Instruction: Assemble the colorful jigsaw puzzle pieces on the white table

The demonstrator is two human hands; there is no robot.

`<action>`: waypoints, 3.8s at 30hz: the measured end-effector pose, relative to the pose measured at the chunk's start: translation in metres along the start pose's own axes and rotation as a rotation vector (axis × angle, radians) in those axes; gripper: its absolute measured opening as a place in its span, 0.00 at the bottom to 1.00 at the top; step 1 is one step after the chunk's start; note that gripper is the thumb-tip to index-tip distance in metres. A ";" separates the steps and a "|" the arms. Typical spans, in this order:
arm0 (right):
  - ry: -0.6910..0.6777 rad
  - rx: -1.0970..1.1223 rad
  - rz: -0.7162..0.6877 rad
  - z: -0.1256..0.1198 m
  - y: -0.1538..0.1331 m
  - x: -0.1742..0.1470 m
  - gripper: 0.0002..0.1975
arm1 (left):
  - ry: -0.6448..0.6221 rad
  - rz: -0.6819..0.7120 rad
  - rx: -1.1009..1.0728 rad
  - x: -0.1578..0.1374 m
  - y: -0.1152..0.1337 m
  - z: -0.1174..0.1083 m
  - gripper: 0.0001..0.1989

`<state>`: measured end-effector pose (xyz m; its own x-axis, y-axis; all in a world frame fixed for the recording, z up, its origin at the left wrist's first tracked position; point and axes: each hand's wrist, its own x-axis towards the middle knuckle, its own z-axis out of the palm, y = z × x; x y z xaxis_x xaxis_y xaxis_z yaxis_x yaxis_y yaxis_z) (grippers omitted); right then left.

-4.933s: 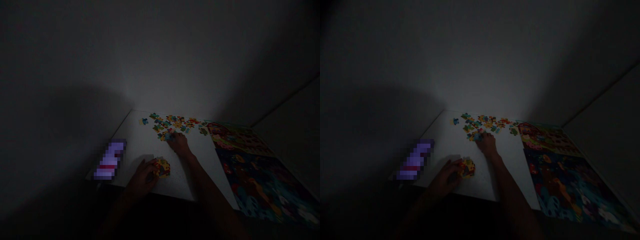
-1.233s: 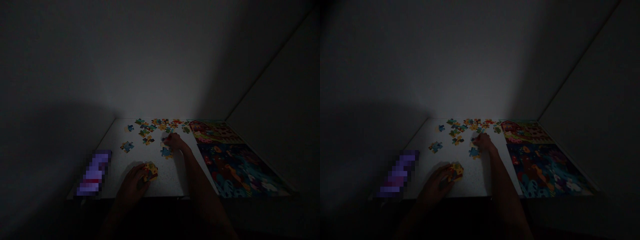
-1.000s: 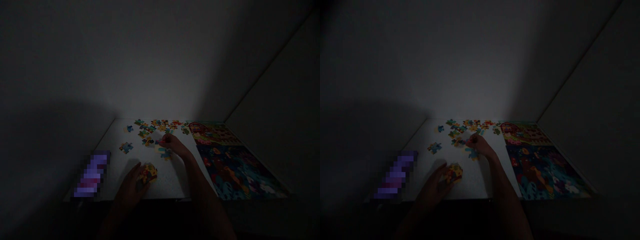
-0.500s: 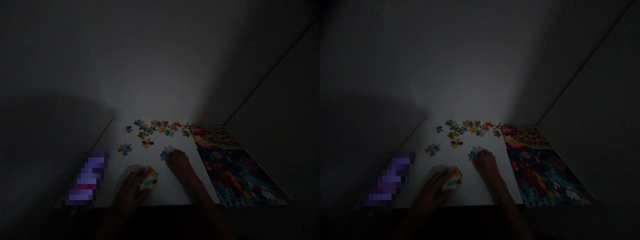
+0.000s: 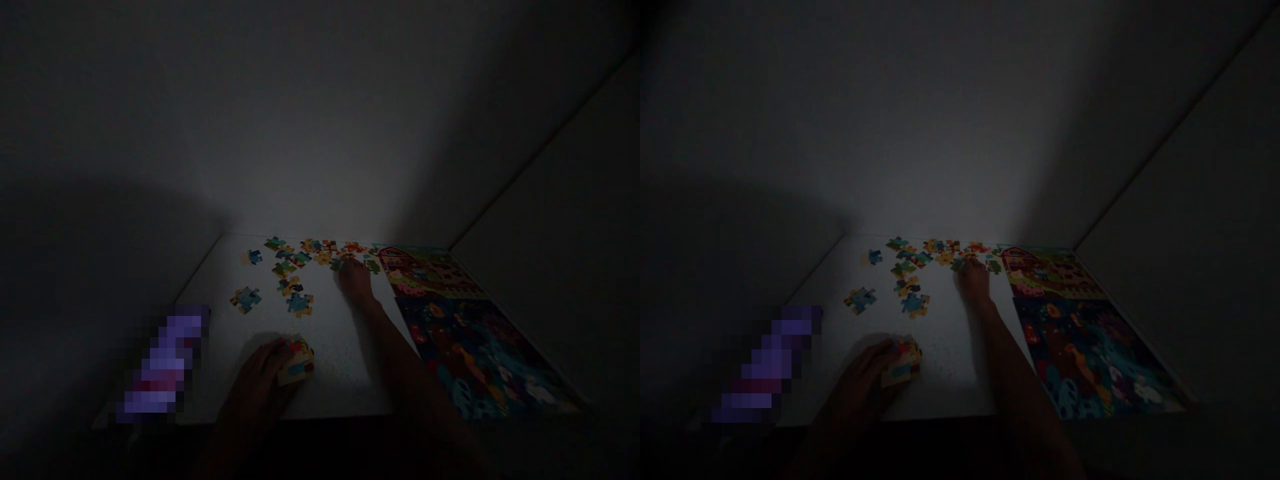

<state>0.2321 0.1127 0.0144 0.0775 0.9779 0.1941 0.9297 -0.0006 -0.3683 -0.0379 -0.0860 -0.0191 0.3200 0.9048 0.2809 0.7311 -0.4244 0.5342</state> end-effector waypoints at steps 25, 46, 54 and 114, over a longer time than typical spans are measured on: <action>-0.736 0.914 -0.146 -0.035 0.011 -0.029 0.17 | -0.022 -0.075 0.005 0.008 0.014 -0.006 0.21; 0.061 0.176 0.166 -0.004 0.024 -0.005 0.22 | 0.064 -0.012 0.131 -0.003 0.001 0.005 0.17; 0.074 0.070 0.388 -0.014 0.038 -0.011 0.22 | 0.040 -0.036 0.026 -0.004 0.005 -0.001 0.16; -1.052 1.135 -0.208 -0.025 -0.023 -0.048 0.19 | -0.008 -0.197 -0.190 -0.001 0.016 -0.004 0.28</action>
<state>0.2155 0.0602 0.0360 -0.7417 0.6420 -0.1942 0.1059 -0.1738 -0.9791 -0.0289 -0.0936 -0.0074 0.1881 0.9705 0.1512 0.6537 -0.2386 0.7182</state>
